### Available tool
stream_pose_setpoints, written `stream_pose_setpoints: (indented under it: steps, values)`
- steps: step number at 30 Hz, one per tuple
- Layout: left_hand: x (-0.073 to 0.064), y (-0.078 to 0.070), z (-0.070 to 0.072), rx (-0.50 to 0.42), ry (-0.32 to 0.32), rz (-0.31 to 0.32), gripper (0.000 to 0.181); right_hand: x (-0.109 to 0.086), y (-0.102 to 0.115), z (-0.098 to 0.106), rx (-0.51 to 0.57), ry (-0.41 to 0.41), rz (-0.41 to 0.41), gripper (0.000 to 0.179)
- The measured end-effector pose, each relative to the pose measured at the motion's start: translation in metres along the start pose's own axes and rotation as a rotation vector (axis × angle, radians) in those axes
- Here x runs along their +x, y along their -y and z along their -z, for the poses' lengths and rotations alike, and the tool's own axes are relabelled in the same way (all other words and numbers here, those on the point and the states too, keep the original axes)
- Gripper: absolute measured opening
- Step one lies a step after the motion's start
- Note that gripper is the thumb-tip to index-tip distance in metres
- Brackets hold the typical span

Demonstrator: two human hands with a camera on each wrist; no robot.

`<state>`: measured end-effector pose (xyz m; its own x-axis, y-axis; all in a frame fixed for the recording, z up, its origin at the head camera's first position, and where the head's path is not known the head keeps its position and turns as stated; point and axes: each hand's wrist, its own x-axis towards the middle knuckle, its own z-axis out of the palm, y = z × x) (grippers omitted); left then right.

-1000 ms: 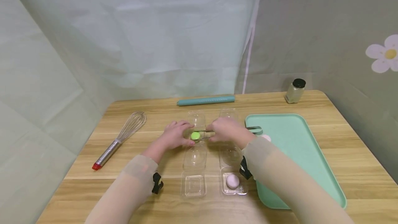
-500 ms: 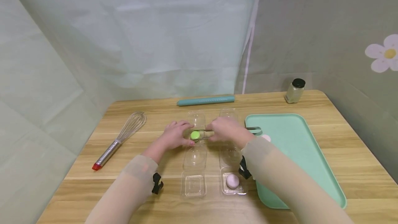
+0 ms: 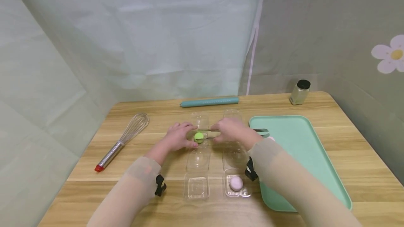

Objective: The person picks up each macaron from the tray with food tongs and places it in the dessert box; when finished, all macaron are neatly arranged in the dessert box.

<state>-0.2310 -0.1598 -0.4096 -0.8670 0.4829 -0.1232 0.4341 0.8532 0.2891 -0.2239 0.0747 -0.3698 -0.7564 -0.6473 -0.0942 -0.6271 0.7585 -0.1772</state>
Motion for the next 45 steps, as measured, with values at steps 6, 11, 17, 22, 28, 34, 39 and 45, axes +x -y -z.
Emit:
stream_pose_setpoints:
  steps: [6,11,17,22,28,34,39,45]
  values:
    - [-0.001,-0.001,0.000,0.023,-0.005,-0.002,0.079,-0.010,-0.008,0.006,0.022,-0.011,0.017,0.042]
    - [0.000,-0.002,-0.001,0.035,-0.027,-0.021,0.079,-0.024,-0.018,0.011,0.034,-0.028,0.035,0.043]
    - [0.000,-0.003,-0.003,0.031,-0.037,-0.028,0.078,-0.048,-0.034,0.014,0.049,-0.075,0.034,0.045]
    - [0.000,-0.004,-0.003,0.018,-0.037,-0.035,0.079,-0.072,-0.051,0.018,0.114,-0.120,-0.014,0.046]
    - [-0.002,-0.004,0.000,-0.028,-0.045,-0.039,0.084,-0.098,-0.075,0.016,0.121,-0.178,-0.049,0.045]
    - [-0.012,-0.001,0.004,-0.035,-0.027,-0.091,0.089,-0.121,-0.092,0.008,0.102,-0.193,-0.080,0.043]
    - [-0.029,-0.003,0.005,-0.029,0.004,-0.125,0.093,-0.140,-0.106,0.005,0.061,-0.219,-0.077,0.041]
    - [-0.048,-0.006,0.004,-0.037,0.039,-0.158,0.090,-0.159,-0.120,0.001,0.051,-0.246,-0.063,0.039]
